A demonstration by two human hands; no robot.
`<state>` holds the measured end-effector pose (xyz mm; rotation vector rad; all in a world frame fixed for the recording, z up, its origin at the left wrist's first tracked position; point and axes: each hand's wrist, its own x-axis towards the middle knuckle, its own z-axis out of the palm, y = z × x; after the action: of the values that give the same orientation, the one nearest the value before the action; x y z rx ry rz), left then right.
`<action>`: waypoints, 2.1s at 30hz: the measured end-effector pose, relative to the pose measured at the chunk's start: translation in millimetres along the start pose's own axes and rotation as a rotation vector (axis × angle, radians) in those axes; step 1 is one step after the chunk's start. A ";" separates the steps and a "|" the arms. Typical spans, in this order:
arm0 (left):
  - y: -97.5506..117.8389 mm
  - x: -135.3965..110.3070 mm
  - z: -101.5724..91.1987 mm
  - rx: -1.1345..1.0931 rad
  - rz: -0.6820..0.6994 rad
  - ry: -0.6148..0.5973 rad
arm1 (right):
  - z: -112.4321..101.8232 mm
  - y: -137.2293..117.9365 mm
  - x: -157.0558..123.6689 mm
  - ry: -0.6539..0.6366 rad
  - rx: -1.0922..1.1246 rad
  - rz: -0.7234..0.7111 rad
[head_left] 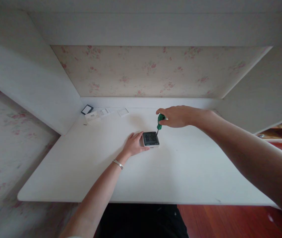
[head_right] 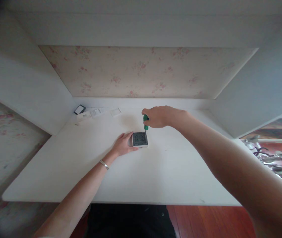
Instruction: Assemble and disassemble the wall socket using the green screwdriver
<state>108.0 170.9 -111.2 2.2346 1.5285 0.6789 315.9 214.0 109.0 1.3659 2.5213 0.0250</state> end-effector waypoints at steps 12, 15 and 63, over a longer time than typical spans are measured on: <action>1.6 -0.5 -0.1 -0.016 0.007 0.024 | -11.2 -17.4 -5.3 0.097 -0.146 -0.055; 1.2 -0.7 0.9 -0.013 0.007 0.036 | -10.7 -18.9 -6.5 0.112 -0.144 -0.043; 3.1 -2.6 -0.3 -0.010 0.000 0.035 | 1.4 -14.8 -13.3 0.129 -0.014 0.300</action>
<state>109.4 167.4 -109.8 2.2263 1.5379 0.7281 311.0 194.6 108.7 1.7768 2.3848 0.1949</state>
